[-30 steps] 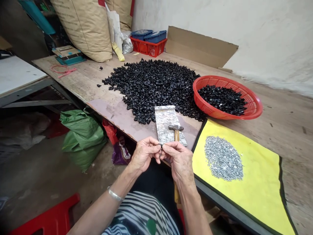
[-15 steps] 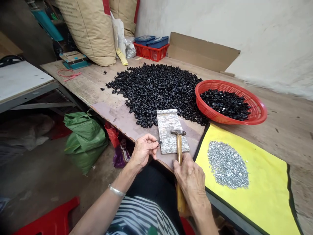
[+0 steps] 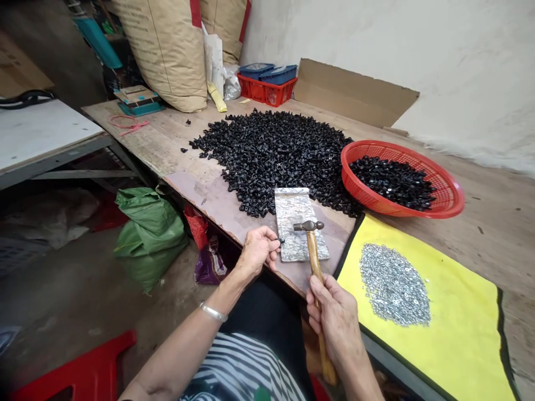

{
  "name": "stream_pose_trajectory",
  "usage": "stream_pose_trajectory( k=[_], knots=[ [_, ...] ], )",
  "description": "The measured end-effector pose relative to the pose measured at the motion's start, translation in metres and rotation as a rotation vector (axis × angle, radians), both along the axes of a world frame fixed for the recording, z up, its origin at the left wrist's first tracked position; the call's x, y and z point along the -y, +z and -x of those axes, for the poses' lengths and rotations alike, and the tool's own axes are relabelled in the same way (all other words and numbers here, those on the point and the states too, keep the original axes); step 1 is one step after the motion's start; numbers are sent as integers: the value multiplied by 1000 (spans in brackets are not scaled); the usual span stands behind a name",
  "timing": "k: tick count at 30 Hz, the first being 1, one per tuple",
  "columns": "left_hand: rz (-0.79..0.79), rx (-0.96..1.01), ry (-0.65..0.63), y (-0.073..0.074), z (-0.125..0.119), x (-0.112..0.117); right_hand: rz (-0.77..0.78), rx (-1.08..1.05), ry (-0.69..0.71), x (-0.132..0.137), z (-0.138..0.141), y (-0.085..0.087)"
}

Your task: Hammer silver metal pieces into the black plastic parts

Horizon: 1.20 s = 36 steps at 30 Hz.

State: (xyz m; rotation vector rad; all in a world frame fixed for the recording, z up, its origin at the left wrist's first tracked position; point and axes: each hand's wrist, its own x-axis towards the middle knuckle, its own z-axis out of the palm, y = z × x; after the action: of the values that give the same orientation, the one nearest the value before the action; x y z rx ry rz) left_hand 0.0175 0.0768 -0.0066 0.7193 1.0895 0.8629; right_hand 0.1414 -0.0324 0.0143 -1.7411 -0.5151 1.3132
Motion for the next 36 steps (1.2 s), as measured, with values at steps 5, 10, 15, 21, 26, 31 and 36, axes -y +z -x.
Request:
stream_pose_trajectory(
  k=[5, 10, 15, 21, 26, 31, 36],
  knots=[
    [15, -26, 18, 1, -1, -3, -112, 785, 219, 10, -1, -3],
    [11, -21, 28, 1, -1, -3, -272, 1187, 231, 12, 3, 1],
    [5, -25, 42, -2, -2, -4, -196, 1459, 354, 13, 17, 3],
    [6, -39, 45, -2, -2, -4, -81, 1566, 488, 11, 18, 0],
    [0, -57, 29, 3, 0, -2, -128, 1429, 419, 13, 14, 5],
    [2, -55, 22, 2, 1, -2, -214, 1405, 378, 17, 11, 9],
    [-28, -27, 16, -2, 0, -2, -390, 1471, 117, 16, 17, 14]
  ],
)
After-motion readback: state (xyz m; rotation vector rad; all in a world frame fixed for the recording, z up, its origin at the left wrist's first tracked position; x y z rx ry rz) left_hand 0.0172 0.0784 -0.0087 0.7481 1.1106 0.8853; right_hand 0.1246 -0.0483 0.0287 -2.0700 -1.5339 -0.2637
